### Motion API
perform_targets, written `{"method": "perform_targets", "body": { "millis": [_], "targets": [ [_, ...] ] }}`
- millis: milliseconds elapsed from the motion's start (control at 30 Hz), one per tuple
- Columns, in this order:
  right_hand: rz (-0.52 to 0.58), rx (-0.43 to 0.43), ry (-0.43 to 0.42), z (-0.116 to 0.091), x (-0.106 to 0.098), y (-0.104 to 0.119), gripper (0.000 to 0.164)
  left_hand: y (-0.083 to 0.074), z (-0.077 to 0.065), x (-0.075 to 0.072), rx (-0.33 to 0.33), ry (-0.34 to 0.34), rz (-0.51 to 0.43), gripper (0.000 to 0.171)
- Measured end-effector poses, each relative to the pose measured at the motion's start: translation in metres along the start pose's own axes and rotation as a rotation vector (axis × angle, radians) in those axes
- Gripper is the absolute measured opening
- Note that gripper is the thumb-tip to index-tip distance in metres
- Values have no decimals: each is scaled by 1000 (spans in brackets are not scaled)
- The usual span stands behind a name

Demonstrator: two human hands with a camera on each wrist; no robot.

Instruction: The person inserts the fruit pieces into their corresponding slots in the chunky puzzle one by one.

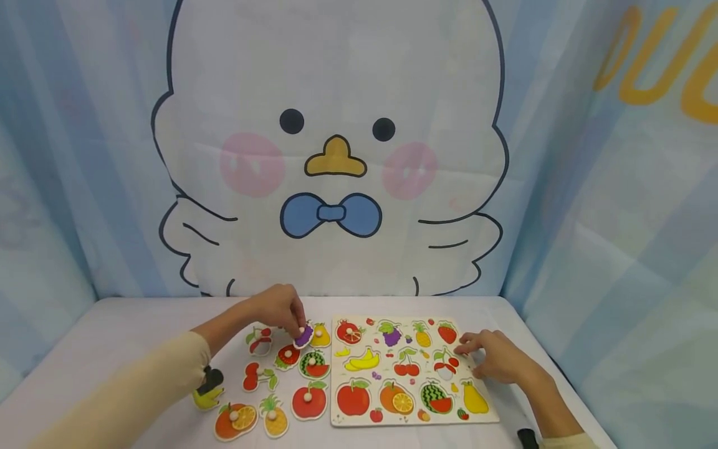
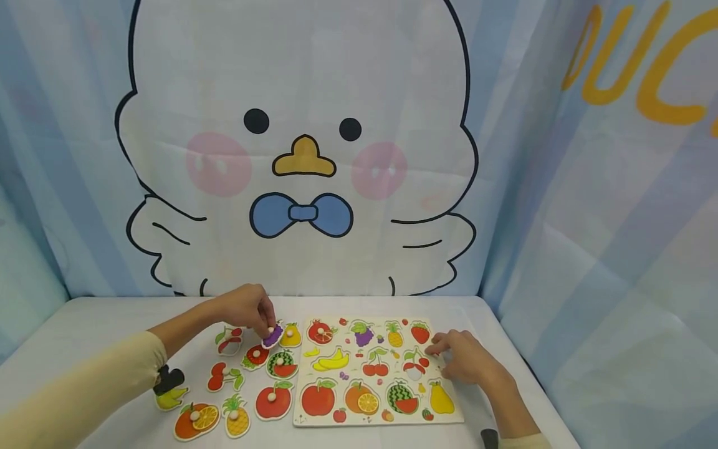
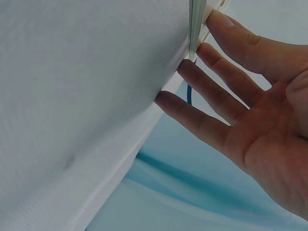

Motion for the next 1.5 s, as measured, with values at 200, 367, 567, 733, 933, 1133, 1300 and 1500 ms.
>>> {"method": "perform_targets", "body": {
  "millis": [200,367,567,733,933,1133,1300,1500],
  "targets": [
    [-9,-7,6,2,-1,3,41,-14,8,3,14,20,22,11],
    [-4,-7,9,2,-1,3,41,-25,15,6,43,35,29,11],
    [-12,-29,-12,1,-3,5,40,-39,24,5,86,33,37,11],
    [-10,-37,-2,2,-3,5,40,-46,31,7,86,55,43,10],
    [-25,-51,-1,4,-5,8,40,-54,41,9,96,49,56,10],
    [-30,-47,5,2,-7,10,39,-66,49,16,104,54,80,11],
    [-30,-43,2,0,-7,6,39,-77,55,23,116,59,84,11],
    [-5,-19,10,0,-3,1,40,-86,62,31,109,68,92,12]
  ]
}}
Point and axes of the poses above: each hand's wrist, its own z-axis towards the middle knuckle, its own x-axis out of the palm, y = z × x, the point moved 6 cm from there along z, towards the middle knuckle, and after that the axes turned 1 degree about z, right-handed, at the moved point
